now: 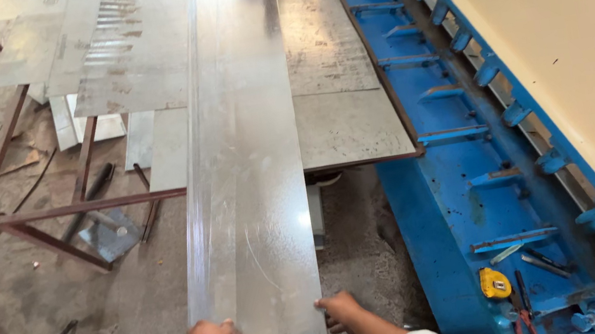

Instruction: The person feeds a long metal sheet into a blue industrial bending machine, operating a lever to bend the edge. They repeatedly remove the sheet, flip it over, and reinsert it to process the opposite side, stacking the finished pieces on a nearby table.

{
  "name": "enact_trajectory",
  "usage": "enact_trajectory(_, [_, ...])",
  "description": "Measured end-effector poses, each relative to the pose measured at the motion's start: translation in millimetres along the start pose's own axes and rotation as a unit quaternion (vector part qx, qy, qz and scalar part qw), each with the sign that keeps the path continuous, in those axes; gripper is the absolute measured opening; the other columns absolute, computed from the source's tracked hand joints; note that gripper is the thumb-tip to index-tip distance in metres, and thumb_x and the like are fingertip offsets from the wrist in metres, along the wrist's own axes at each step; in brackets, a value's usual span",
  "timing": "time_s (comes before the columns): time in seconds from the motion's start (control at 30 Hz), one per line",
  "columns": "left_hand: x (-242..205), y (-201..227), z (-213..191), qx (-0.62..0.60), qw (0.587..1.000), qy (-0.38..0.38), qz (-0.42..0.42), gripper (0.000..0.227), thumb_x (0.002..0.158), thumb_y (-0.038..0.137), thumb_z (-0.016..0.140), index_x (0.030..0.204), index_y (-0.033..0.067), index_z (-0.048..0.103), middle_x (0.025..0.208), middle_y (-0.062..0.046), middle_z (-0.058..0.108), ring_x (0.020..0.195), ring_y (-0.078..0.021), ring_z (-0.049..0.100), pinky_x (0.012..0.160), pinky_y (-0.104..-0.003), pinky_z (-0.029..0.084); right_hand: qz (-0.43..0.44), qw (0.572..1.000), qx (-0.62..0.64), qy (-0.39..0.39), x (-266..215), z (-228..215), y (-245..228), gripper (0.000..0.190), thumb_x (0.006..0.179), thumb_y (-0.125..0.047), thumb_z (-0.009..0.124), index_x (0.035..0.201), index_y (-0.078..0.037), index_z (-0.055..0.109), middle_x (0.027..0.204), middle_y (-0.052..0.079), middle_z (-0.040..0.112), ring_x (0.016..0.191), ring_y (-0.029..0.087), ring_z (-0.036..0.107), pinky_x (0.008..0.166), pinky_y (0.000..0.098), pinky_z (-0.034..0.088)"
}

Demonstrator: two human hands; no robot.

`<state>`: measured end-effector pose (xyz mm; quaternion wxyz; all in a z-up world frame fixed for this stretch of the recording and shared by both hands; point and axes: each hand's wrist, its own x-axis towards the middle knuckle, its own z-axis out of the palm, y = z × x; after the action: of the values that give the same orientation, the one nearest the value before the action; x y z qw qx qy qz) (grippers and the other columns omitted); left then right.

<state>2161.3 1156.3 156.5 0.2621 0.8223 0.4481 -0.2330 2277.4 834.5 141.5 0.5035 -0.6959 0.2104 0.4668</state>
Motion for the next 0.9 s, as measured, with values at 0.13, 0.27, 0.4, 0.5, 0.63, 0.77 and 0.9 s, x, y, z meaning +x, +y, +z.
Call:
enact_trajectory(0.13, [16, -6, -7, -0.014, 0.999, 0.04, 0.015, 0.076, 0.081, 0.067, 0.075, 0.118, 0.0006, 0.072, 0.123, -0.025, 0.072, 0.118, -0.0389, 0.069, 0.1, -0.045, 0.055, 0.004, 1.0, 0.009, 0.006, -9, -7, 1, 0.053, 0.093, -0.04, 0.073, 0.121, 0.005, 0.067, 0.096, 0.017, 0.073, 0.073, 0.027, 0.073, 0.058, 0.037, 0.056])
enact_trajectory(0.27, [24, -8, -11, -0.065, 0.99, -0.003, 0.125, 0.074, 0.082, 0.067, 0.07, 0.118, 0.0034, 0.076, 0.117, -0.021, 0.077, 0.117, -0.0364, 0.071, 0.102, -0.043, 0.055, -0.015, 0.997, 0.073, -0.02, -12, -23, 3, 0.053, 0.095, -0.041, 0.073, 0.111, 0.009, 0.068, 0.08, 0.018, 0.069, 0.056, 0.025, 0.063, 0.049, 0.0362, 0.05])
enact_trajectory(0.4, [16, 12, 6, -0.224, 0.952, -0.047, 0.202, 0.064, 0.078, 0.053, 0.075, 0.119, 0.0037, 0.078, 0.11, -0.018, 0.083, 0.108, -0.0291, 0.079, 0.095, -0.04, 0.058, -0.041, 0.994, 0.087, 0.051, -20, -60, 17, 0.049, 0.092, -0.039, 0.074, 0.103, 0.008, 0.071, 0.077, 0.017, 0.071, 0.055, 0.026, 0.066, 0.049, 0.0402, 0.054])
enact_trajectory(0.5, [0, 45, 29, -0.293, 0.917, -0.134, 0.237, 0.058, 0.085, 0.044, 0.076, 0.119, -0.0033, 0.076, 0.112, -0.02, 0.079, 0.109, -0.0277, 0.076, 0.095, -0.037, 0.057, -0.066, 0.985, 0.067, 0.147, -32, -102, 23, 0.05, 0.09, -0.04, 0.077, 0.095, 0.01, 0.073, 0.075, 0.019, 0.07, 0.054, 0.029, 0.068, 0.049, 0.0424, 0.056])
enact_trajectory(0.63, [-37, 105, 83, -0.35, 0.895, -0.203, 0.189, 0.055, 0.092, 0.035, 0.075, 0.128, -0.006, 0.064, 0.118, -0.022, 0.077, 0.11, -0.028, 0.072, 0.097, -0.037, 0.055, -0.083, 0.969, 0.074, 0.221, -57, -184, 23, 0.049, 0.089, -0.041, 0.076, 0.091, 0.007, 0.076, 0.075, 0.019, 0.07, 0.055, 0.03, 0.063, 0.049, 0.0415, 0.051])
enact_trajectory(0.77, [-85, 183, 142, -0.498, 0.801, -0.298, 0.145, 0.046, 0.094, 0.024, 0.072, 0.125, -0.0086, 0.064, 0.112, -0.023, 0.075, 0.099, -0.0297, 0.069, 0.088, -0.044, 0.055, -0.134, 0.952, 0.146, 0.235, -92, -267, 34, 0.039, 0.089, -0.035, 0.074, 0.095, 0.003, 0.077, 0.079, 0.01, 0.074, 0.062, 0.023, 0.063, 0.056, 0.0374, 0.051])
enact_trajectory(0.9, [-126, 259, 192, -0.481, 0.806, -0.306, 0.158, 0.049, 0.093, 0.028, 0.071, 0.124, -0.0101, 0.065, 0.105, -0.021, 0.074, 0.094, -0.0287, 0.067, 0.083, -0.045, 0.053, -0.211, 0.925, 0.252, 0.192, -100, -363, 58, 0.03, 0.096, -0.033, 0.073, 0.087, -0.004, 0.067, 0.073, 0.003, 0.063, 0.059, 0.017, 0.055, 0.055, 0.0338, 0.044])
